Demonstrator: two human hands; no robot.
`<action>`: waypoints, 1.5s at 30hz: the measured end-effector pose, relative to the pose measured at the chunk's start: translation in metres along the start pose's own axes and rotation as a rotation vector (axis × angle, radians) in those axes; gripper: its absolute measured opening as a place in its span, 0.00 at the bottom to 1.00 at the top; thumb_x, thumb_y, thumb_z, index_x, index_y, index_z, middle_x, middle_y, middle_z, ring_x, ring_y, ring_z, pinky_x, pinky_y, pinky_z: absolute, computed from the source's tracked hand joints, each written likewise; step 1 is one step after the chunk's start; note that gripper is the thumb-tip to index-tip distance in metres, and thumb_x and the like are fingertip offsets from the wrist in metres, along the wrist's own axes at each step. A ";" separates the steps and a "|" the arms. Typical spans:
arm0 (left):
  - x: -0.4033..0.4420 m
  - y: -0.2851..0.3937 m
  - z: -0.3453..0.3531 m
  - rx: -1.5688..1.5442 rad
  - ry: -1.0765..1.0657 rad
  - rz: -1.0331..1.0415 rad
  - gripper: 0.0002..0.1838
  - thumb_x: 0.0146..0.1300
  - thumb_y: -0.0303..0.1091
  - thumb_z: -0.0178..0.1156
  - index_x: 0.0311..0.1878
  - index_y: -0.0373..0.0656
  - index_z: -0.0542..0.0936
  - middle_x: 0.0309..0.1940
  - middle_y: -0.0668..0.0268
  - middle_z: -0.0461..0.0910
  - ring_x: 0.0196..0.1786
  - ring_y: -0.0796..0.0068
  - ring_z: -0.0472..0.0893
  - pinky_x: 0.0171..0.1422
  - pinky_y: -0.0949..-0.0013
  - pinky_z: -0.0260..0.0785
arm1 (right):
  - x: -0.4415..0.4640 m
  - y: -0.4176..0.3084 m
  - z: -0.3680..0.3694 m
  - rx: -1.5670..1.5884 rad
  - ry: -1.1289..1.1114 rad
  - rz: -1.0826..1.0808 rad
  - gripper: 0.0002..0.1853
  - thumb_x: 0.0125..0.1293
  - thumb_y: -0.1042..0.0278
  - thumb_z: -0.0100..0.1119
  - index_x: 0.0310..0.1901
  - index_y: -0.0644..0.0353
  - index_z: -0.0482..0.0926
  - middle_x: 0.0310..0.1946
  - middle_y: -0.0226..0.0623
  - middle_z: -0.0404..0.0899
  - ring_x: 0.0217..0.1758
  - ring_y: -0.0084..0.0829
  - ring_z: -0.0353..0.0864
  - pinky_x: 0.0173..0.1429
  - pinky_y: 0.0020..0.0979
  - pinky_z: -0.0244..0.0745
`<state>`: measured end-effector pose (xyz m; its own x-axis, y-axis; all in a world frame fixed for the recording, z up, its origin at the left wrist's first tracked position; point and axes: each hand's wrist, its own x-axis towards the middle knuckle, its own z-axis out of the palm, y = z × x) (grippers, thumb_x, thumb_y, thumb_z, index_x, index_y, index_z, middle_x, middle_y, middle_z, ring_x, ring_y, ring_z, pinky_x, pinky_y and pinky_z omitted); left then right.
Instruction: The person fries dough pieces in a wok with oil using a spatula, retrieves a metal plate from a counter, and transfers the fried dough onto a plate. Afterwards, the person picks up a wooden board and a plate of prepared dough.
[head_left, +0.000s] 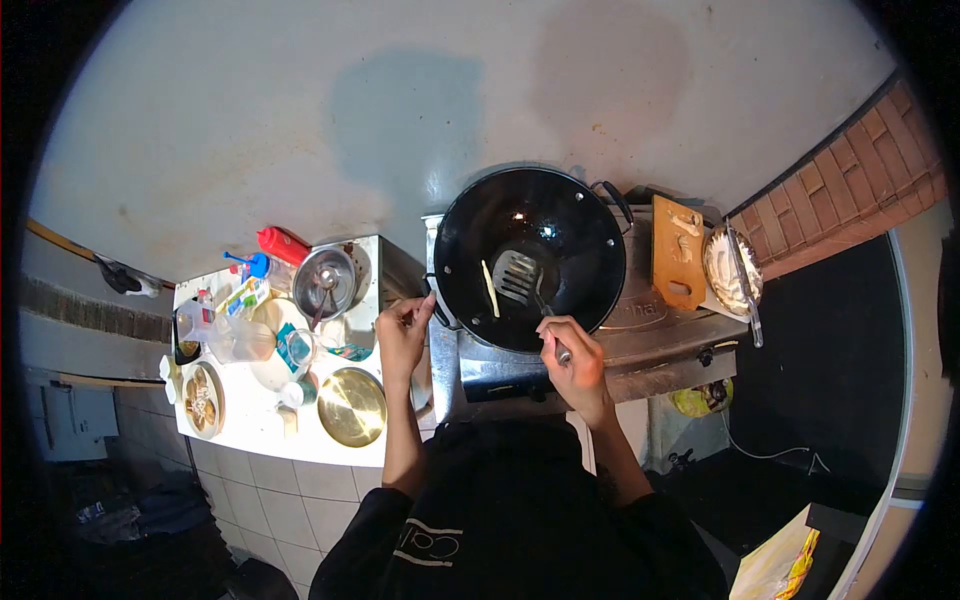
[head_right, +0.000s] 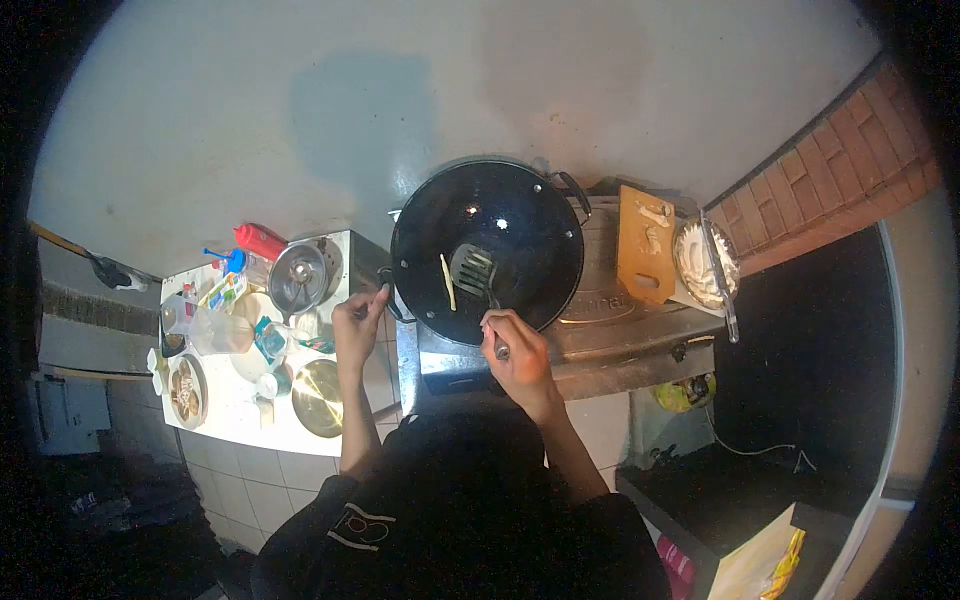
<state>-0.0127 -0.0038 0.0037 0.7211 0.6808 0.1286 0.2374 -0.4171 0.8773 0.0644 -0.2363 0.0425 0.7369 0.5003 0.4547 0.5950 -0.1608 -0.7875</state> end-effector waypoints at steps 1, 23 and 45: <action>0.000 0.000 0.000 0.002 -0.005 -0.004 0.16 0.58 0.38 0.66 0.30 0.30 0.81 0.16 0.68 0.71 0.22 0.83 0.66 0.27 0.75 0.59 | 0.000 0.000 0.000 -0.001 -0.006 0.008 0.07 0.55 0.86 0.57 0.34 0.67 0.71 0.33 0.42 0.76 0.32 0.37 0.79 0.35 0.28 0.74; 0.001 -0.001 0.000 0.027 -0.001 0.022 0.14 0.57 0.37 0.66 0.30 0.31 0.82 0.16 0.65 0.72 0.21 0.80 0.67 0.27 0.73 0.60 | 0.005 -0.009 0.001 -0.074 -0.115 -0.176 0.10 0.50 0.85 0.60 0.34 0.68 0.72 0.35 0.42 0.76 0.37 0.41 0.79 0.40 0.34 0.75; 0.000 0.000 0.000 0.017 -0.003 0.016 0.15 0.58 0.38 0.66 0.29 0.31 0.81 0.16 0.65 0.72 0.22 0.80 0.67 0.29 0.73 0.61 | 0.006 -0.019 0.004 -0.116 -0.279 -0.260 0.09 0.49 0.85 0.61 0.33 0.68 0.74 0.39 0.40 0.76 0.35 0.38 0.75 0.37 0.34 0.73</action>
<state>-0.0129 -0.0035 0.0043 0.7267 0.6722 0.1413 0.2366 -0.4381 0.8672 0.0564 -0.2272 0.0585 0.4509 0.7462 0.4899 0.7945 -0.0853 -0.6013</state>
